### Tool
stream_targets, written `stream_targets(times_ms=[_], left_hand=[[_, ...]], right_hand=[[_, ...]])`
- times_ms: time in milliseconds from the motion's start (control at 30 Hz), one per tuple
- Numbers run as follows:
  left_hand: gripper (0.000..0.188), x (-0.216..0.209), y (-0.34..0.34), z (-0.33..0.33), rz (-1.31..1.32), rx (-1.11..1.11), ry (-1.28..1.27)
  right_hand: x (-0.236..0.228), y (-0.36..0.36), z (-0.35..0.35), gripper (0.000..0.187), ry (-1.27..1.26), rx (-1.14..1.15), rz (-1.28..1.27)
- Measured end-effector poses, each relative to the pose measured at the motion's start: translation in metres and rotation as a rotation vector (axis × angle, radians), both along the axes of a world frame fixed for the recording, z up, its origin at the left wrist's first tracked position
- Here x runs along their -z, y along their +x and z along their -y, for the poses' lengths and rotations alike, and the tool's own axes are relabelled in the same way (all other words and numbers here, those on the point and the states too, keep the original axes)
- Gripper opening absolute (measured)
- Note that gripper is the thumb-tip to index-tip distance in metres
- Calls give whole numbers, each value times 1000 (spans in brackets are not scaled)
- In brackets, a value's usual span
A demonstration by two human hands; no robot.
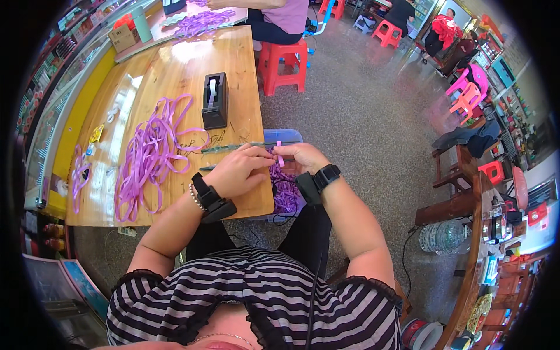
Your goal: Measure and organize purple plastic strips using a fixed guide board on a factory workbench.
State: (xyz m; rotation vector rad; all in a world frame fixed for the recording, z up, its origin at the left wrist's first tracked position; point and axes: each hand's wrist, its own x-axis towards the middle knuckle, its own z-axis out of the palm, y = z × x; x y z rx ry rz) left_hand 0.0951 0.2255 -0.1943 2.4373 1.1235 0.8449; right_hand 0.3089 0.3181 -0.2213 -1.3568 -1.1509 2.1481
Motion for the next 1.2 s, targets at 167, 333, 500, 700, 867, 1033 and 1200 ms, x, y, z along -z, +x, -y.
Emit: stream_targets(times_ms=[167, 333, 500, 700, 867, 1033, 1200], left_hand=[[39, -5, -5, 4, 13, 11, -77], [42, -14, -9, 7, 44, 6, -66], [80, -39, -5, 16, 433, -180, -23], [92, -77, -20, 48, 624, -378, 53], [91, -117, -27, 78, 839, -363, 95], [41, -131, -18, 106, 812, -227, -204], [39, -109, 18, 111, 660, -123, -321]], right_hand=[[4, 3, -1, 19, 59, 33, -10], [8, 30, -9, 19, 100, 36, 64], [-6, 88, -4, 23, 187, 245, 91], [-43, 91, 36, 28, 170, 218, -371], [-66, 69, 77, 27, 177, 66, -574], [-80, 46, 119, 27, 164, -22, -754], [-100, 21, 157, 28, 472, -31, -518]])
